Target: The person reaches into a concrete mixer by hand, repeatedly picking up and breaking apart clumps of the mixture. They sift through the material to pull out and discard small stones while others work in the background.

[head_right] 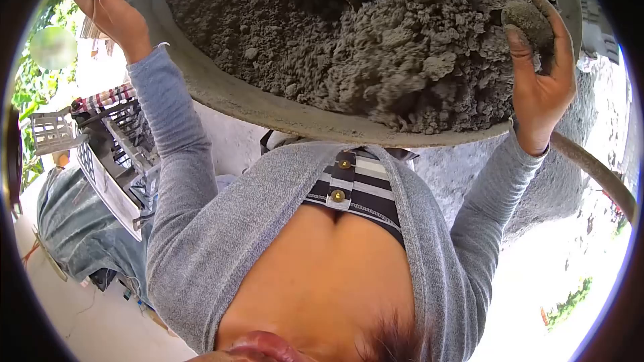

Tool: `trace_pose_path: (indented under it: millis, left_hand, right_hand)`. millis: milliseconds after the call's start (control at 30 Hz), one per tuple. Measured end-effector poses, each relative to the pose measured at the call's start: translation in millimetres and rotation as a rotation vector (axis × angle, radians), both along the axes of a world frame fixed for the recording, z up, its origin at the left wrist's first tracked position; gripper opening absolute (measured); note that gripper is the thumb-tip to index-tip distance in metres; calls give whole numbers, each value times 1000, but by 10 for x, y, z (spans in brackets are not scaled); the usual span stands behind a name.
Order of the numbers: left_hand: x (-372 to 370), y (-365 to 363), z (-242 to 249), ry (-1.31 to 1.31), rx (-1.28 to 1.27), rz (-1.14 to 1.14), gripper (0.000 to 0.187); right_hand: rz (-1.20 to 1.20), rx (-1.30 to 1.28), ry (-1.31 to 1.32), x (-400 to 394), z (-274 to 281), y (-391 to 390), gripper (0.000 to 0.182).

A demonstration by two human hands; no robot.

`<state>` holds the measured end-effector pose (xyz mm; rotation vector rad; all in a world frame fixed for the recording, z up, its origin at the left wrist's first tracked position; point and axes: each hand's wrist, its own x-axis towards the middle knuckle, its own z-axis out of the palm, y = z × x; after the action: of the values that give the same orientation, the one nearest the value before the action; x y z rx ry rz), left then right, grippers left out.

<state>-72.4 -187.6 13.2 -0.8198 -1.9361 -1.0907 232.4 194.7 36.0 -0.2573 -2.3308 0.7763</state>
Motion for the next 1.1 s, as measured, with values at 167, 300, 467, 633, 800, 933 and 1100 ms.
trace_pose_path:
  millis: [167,300,467,633,800,933,1100]
  left_hand:
    - [-134,355,-17,-232,-20,-195,39]
    - [-413,671,-875,-347,-538,-232,32]
    - [-234,477,-1389,-947,-1439,-184,47]
    - [-334,527,-1150,-850,-1175,-308,48]
    - [-294,565,-1158,-967,-1296,-299,48]
    - [-200,658,-1333,-984,-1378,-358,47]
    - [-162,669,-1319,-980,-1341,-369,46]
  right_hand:
    - [98,-87,91,-274,135,-41,44]
    - [84,-138,-44,-698,-63,-35,47]
    - [228,99,-449,-1060,-1238,88,45]
    - [421,15,-845,-980,-1607,63,44]
    - [435,201,-1097,-966,-1668,45,44]
    - [482,251,-1371,-983,-1568,20,47]
    - [429,170,-1349,-930,-1514,33,45]
